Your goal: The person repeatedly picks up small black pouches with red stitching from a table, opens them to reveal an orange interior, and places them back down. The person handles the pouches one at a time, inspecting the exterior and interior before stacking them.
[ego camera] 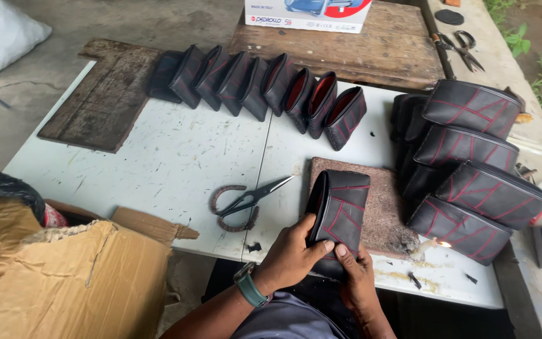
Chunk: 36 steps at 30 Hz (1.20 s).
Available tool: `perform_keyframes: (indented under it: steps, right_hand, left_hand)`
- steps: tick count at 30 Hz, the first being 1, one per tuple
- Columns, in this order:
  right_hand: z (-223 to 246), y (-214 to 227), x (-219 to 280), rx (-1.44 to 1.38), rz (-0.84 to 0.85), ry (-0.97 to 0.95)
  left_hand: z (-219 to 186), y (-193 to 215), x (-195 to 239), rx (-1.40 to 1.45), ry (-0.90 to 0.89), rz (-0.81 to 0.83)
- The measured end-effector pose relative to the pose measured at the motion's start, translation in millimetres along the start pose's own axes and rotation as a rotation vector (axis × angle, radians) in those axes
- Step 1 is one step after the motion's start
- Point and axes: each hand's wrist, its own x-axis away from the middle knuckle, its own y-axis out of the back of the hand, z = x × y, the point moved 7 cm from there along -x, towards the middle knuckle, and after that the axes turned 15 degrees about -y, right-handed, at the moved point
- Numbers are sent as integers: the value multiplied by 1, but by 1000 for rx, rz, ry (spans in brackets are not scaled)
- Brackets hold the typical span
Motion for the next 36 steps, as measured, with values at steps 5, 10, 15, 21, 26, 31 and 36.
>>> perform_keyframes:
  steps: [5,10,15,21,26,31,36]
  right_hand:
    - [21,-17,8,18,-18,21]
    - [36,-17,10,164,-170,16]
    - [53,-36,8,253,18,139]
    - [31,9,12,389,-79,47]
    - [-19,59,-1,611,-60,116]
    - [-56,112,-29,712,-135,140]
    - [-31,73,-45,654,-99,307]
  left_hand:
    - [7,13,-14,106,37,-61]
    - [14,3,-8,-57,-35,-57]
    - [80,118,-44,-377,-49,-487]
    - [155,342,-23,-1046,332,-971]
    - [173,410,-14,-1025,541,-983]
    - [169,450,-21,-1119,654,-941]
    - [142,442,-21,-1390,545,-1026]
